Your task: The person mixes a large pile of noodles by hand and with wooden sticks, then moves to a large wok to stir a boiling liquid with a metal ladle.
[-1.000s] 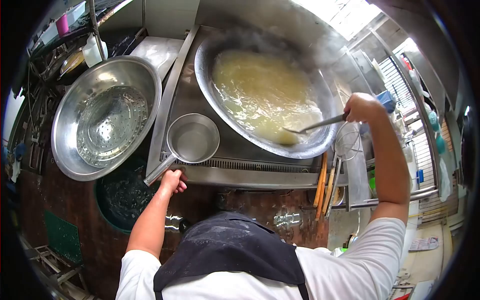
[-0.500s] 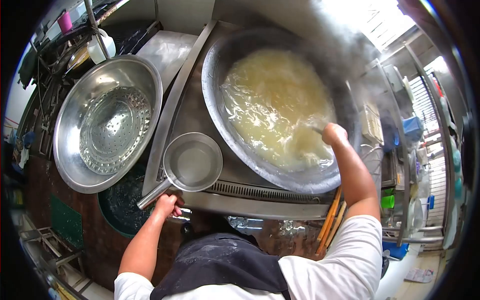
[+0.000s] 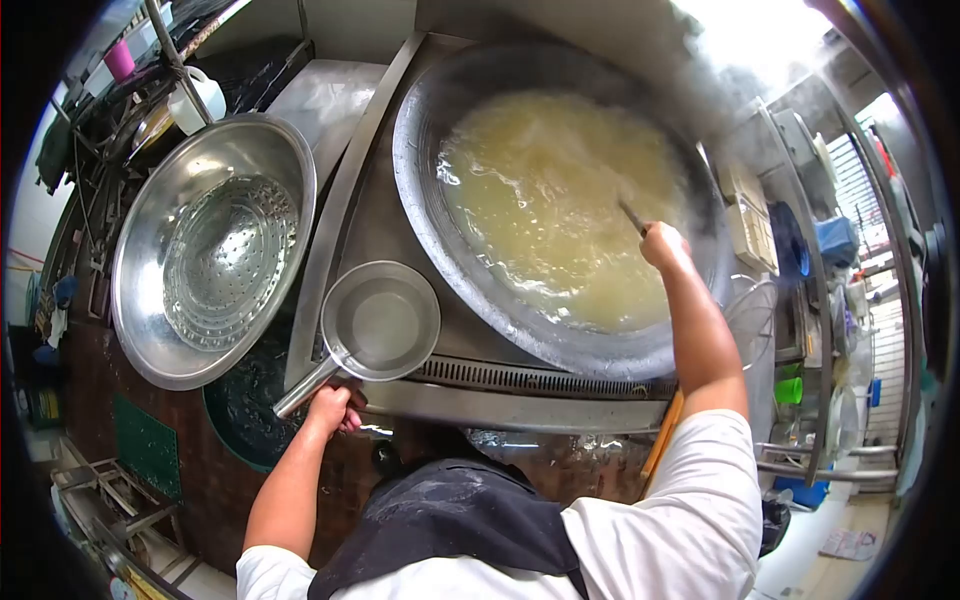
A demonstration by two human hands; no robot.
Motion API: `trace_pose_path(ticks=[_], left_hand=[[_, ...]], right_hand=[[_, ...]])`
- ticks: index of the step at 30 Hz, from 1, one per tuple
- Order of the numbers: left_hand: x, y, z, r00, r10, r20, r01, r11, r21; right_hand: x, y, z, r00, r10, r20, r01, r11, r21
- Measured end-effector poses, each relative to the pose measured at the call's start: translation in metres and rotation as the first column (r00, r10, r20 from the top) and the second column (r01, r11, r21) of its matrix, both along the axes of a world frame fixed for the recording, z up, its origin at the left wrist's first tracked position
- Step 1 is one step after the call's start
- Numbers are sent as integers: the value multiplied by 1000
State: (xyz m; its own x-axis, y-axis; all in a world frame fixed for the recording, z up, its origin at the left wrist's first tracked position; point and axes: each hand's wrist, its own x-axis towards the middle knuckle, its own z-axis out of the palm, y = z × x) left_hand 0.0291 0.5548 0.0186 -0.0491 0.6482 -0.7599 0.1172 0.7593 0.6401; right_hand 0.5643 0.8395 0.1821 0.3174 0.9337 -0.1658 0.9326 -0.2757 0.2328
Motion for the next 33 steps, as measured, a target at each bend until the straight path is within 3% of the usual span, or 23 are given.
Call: trace_pose_path(ticks=[2, 4, 6, 9, 10, 15, 19, 24, 27, 30, 33], left_hand=[[-1, -2, 5, 1000, 3, 29, -3, 1000, 13], [-2, -3, 1, 999, -28, 35, 27, 999, 47], [-7, -5, -8, 996, -75, 52, 72, 996, 50], [-10, -6, -10, 992, -119, 50, 115, 991, 71], [-10, -7, -8, 991, -126, 47, 122, 990, 78], [-12, -9, -8, 983, -175, 50, 168, 980, 110], [-15, -8, -13, 978, -199, 63, 191, 975, 115], [-15, -7, -15, 979, -189, 80, 183, 980, 77], [-12, -6, -12, 985, -156, 76, 155, 988, 27], [-7, -6, -8, 992, -26, 122, 19, 998, 55], [-3, -8, -15, 991, 47, 123, -57, 995, 80]], right_hand=[[-10, -46, 45, 991, -18, -130, 9, 997, -72], [0, -81, 86, 994, 80, -69, -84, 995, -52], [-9, -121, 148, 992, 65, -111, -66, 998, -5], [-5, -170, 222, 969, 237, -68, -233, 970, 66], [-41, -190, 255, 982, 13, -188, -14, 1000, -5], [-53, -225, 288, 941, -110, -319, 56, 983, -174], [-67, -213, 255, 943, -150, -298, 54, 951, -306], [-87, -155, 177, 960, -65, -273, -51, 916, -398], [-71, -107, 113, 941, 1, -338, -113, 943, -312], [-70, -57, 57, 953, 108, -282, -162, 971, -175], [-67, 19, 28, 962, 84, -258, -124, 982, -143]])
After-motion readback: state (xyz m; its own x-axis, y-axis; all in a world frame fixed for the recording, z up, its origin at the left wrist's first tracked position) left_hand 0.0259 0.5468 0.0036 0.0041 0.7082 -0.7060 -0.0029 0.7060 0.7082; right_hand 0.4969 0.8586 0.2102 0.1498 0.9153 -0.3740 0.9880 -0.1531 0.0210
